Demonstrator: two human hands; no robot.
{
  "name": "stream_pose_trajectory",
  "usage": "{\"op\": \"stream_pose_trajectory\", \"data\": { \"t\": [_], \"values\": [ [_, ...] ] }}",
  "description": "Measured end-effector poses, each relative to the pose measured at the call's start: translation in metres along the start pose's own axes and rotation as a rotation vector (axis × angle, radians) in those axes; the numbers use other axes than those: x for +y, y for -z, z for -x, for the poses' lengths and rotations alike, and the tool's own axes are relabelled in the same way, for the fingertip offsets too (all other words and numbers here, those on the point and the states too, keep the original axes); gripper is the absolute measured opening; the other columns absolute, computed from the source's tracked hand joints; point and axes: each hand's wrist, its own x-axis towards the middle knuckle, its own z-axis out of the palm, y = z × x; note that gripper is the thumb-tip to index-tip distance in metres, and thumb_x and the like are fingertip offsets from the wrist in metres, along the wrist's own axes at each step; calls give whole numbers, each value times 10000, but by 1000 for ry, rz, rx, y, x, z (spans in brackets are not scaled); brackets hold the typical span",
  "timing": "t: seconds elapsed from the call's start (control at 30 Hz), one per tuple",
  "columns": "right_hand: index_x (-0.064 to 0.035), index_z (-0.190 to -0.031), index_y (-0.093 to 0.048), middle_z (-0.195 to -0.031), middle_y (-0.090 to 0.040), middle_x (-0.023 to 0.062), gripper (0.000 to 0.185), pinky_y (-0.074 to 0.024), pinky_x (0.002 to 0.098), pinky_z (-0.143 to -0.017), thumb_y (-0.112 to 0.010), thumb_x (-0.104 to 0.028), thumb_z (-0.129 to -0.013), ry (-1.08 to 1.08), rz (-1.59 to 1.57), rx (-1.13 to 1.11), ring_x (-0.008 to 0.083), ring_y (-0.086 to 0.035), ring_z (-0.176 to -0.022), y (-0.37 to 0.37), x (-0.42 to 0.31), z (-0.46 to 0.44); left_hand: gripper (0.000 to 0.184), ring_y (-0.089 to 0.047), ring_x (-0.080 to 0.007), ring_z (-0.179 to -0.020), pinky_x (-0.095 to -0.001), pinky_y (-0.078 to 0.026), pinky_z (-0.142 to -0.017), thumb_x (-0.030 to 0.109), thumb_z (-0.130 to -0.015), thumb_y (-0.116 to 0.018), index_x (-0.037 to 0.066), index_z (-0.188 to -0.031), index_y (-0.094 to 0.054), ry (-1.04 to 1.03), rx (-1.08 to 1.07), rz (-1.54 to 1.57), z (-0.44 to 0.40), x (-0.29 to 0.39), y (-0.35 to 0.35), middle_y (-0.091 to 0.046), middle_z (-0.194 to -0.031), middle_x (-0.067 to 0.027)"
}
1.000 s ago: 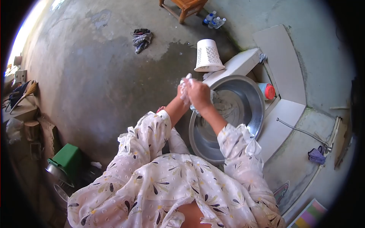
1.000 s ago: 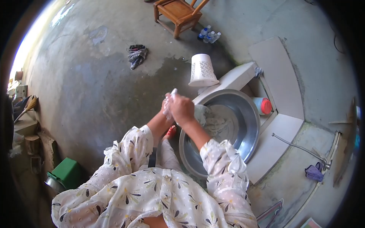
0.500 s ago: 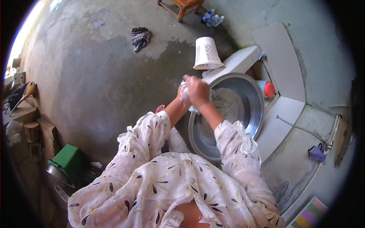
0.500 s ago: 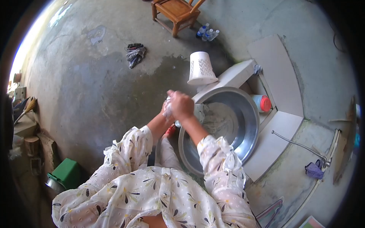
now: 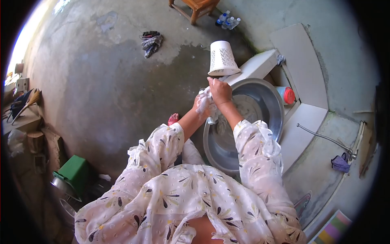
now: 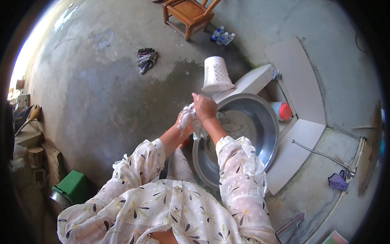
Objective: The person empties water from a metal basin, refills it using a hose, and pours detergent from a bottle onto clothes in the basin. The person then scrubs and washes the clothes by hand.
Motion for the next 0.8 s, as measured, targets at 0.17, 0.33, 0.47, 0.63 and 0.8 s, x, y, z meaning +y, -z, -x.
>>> {"op": "stream_pose_trajectory", "data": {
  "t": [0.17, 0.33, 0.47, 0.63, 0.8],
  "values": [
    [-69, -680, -595, -604, -598, 174, 331, -480, 455, -555, -522, -314, -889, 181, -218, 21, 350, -611, -592, 17, -43, 34, 250, -576, -181, -726, -312, -469, -669, 280, -927, -409, 122, -817, -569, -426, -779, 109, -43, -26, 48, -553, -735, -46],
    [-68, -691, -617, -636, -613, 172, 366, -483, 459, -556, -488, -338, -901, -56, -69, -55, 374, -614, -617, 8, 3, 1, 238, -597, -191, -753, -352, -478, -606, 261, -923, -424, 107, -901, -605, 33, -29, 97, -5, -4, 5, -613, -832, -45],
    [-71, -705, -622, -671, -622, 179, 354, -485, 455, -562, -486, -332, -903, 35, -92, -9, 373, -615, -630, 30, -28, 10, 215, -594, -216, -856, -332, -491, -763, 197, -908, -464, 55, -998, -600, -177, -450, 28, -70, -18, 67, -612, -905, -77],
    [-76, -690, -616, -651, -618, 177, 345, -491, 454, -568, -514, -337, -890, 102, -124, 17, 366, -615, -616, 28, -37, 23, 216, -602, -220, -833, -360, -489, -734, 222, -911, -433, 99, -954, -605, -123, -269, 64, -53, -22, 55, -619, -870, -68],
    [-79, -671, -620, -662, -612, 198, 382, -488, 458, -568, -489, -357, -898, -5, 33, -61, 370, -613, -628, 3, 6, 2, 218, -602, -210, -780, -362, -491, -695, 215, -915, -424, 101, -932, -609, -56, 33, 49, 1, -5, 7, -618, -840, -49]
  ]
}}
